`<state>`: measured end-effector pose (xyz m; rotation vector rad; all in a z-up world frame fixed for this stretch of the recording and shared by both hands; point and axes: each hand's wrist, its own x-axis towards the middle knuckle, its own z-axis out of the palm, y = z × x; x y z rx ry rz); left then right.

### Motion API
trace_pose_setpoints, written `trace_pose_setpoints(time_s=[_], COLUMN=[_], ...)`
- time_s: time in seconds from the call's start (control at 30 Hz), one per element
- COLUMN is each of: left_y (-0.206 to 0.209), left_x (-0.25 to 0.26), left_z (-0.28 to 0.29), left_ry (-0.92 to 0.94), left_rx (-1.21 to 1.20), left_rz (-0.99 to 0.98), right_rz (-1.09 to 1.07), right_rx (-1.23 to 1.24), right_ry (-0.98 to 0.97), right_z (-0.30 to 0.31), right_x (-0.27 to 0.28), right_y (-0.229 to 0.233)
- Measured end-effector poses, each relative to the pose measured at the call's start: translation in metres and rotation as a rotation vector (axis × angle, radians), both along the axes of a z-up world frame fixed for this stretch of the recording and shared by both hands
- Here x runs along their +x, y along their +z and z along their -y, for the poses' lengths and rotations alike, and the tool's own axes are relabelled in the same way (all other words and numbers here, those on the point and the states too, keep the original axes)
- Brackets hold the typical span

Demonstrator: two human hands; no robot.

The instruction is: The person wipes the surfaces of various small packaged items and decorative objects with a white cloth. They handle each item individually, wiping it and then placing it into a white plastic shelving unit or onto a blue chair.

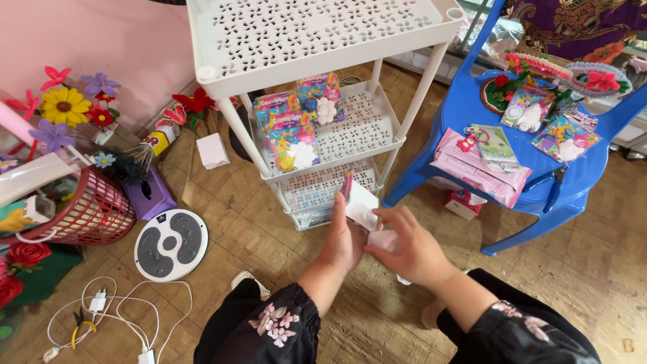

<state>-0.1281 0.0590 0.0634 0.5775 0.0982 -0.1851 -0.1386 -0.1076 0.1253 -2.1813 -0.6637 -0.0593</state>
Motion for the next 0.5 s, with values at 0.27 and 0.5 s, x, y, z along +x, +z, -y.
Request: trace_pose_setpoints(time_s=[0.27,0.5], left_y=[0.025,0.060], left_x=[-0.014,-0.013], left_z=[-0.008,-0.054], left_ry=[0.131,0.138], left_rx=[0.253,0.313], left_rz=[0.356,0.409], right_rz=[0.290,0.257], right_rx=[0.054,0.312], right_ry=[0.047,-0.157], right_z=[-0.022,-0.042], right_x=[0.000,0.040], right_y=[0.025,-0.011])
